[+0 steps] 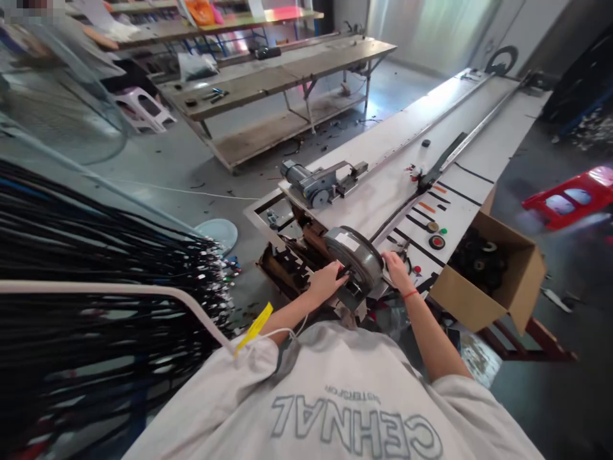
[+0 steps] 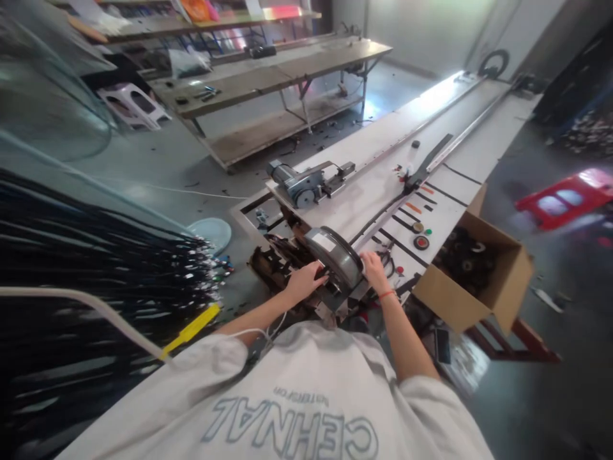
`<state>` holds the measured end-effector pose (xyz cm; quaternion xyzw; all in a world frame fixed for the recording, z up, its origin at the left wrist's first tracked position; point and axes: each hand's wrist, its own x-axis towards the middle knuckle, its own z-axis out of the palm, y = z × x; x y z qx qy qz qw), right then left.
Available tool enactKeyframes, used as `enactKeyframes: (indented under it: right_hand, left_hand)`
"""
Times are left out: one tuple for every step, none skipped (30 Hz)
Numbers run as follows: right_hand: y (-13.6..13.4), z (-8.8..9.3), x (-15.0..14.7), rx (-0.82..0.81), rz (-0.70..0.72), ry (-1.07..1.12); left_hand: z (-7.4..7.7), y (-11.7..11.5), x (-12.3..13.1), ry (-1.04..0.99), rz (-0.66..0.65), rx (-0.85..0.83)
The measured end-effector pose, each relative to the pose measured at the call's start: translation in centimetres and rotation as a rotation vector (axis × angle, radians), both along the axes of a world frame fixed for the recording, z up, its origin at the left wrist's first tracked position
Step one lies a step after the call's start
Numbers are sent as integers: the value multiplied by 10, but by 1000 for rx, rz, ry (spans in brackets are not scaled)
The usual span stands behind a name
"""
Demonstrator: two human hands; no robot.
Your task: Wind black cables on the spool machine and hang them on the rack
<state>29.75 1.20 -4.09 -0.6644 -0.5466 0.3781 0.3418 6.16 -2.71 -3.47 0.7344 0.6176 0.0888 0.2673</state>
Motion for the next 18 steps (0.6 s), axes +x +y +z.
enactKeyframes:
  right_hand:
    - [-2, -3, 8, -36, -72, -198]
    - [-4, -5, 14, -96, -143, -402]
    - [-6, -8, 17, -170, -200, -575]
    - [-7, -10, 18, -235, -229, -711]
    - [-7, -13, 16, -279, -230, -804]
    - [-7, -16, 13, -303, -217, -851]
    - [-7, -18, 10, -317, -199, -859]
    - [-7, -21, 7, -335, -185, -835]
    - [-8, -23, 6, -358, -174, -789]
    - [-10, -24, 7, -382, -159, -728]
    - [-12, -25, 10, -398, -140, -655]
    - [-17, -24, 15, -404, -121, -571]
    - [-23, -22, 20, -393, -105, -481]
    - [-32, -18, 26, -362, -91, -389]
    - [-42, -11, 29, -312, -74, -297]
    - [-55, -3, 31, -248, -51, -206]
    - [-69, 6, 29, -181, -15, -114]
    - [-82, 16, 23, -121, 45, -15]
  left_hand:
    - [1, -3, 4, 33, 11, -4]
    - [3, -6, 6, 58, 16, -11]
    - [4, -8, 7, 74, 16, -12]
    - [5, -8, 6, 79, 7, -5]
    - [5, -6, 3, 77, -8, 7]
    - [5, -2, -3, 72, -18, 26]
    - [5, 4, -10, 63, -19, 51]
    - [3, 11, -19, 47, -5, 79]
    - [1, 19, -28, 21, 23, 103]
    - [-2, 26, -38, -18, 53, 118]
    - [-6, 34, -46, -69, 78, 125]
    - [-10, 40, -53, -124, 94, 126]
    - [-14, 45, -59, -177, 96, 118]
    - [-18, 48, -62, -219, 90, 107]
    - [-20, 50, -65, -249, 81, 95]
    - [-22, 51, -66, -268, 76, 84]
    - [-23, 51, -66, -280, 73, 75]
    - [-22, 50, -66, -287, 71, 69]
